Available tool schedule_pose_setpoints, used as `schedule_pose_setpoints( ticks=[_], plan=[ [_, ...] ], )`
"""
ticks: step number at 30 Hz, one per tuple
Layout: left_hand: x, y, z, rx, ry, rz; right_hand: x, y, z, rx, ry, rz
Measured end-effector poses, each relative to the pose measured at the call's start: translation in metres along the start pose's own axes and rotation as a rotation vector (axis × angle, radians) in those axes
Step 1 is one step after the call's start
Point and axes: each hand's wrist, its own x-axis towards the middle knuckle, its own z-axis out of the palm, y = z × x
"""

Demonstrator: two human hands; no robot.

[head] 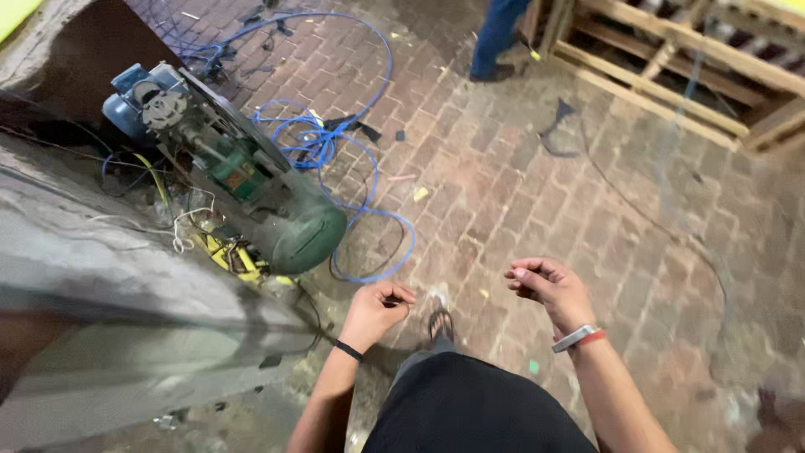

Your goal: The person arranges brown foam cutouts on the floor, fitting shaped pieces together into a pattern and aligning rolled foam strips beside them. They then walk to a workbench, pick up a small red box and a metal part, and carry them across the workshop.

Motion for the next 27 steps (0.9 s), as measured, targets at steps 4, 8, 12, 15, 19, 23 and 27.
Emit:
schedule_pose_setpoints(
  ticks=[4,8,12,15,19,23,27],
  plan=[
    [0.113,0.017,-0.018,-0.056,0.098,0.086,0.123,-0.037,0.0,-0.033,0.059,-0.024],
    [0.222,0.059,-0.026,0.177,0.062,0.059,0.241,-0.082,0.002,-0.054,-0.047,-0.03],
    [0.325,0.079,-0.041,0.136,0.071,0.09,0.366,-0.111,0.008,-0.046,-0.1,0.008],
    [0.409,0.068,-0.059,-0.012,0.138,0.098,0.472,-0.128,0.02,-0.084,-0.152,0.046],
    [0.526,0.058,-0.081,-0.015,0.426,-0.028,0.625,-0.179,0.04,-0.144,-0.247,0.083],
    [0.608,0.069,-0.107,-0.04,0.552,-0.087,0.762,-0.245,0.088,-0.245,-0.398,0.045],
    [0.661,0.073,-0.154,-0.077,0.642,-0.125,0.866,-0.291,0.161,-0.269,-0.583,-0.007]
  ],
)
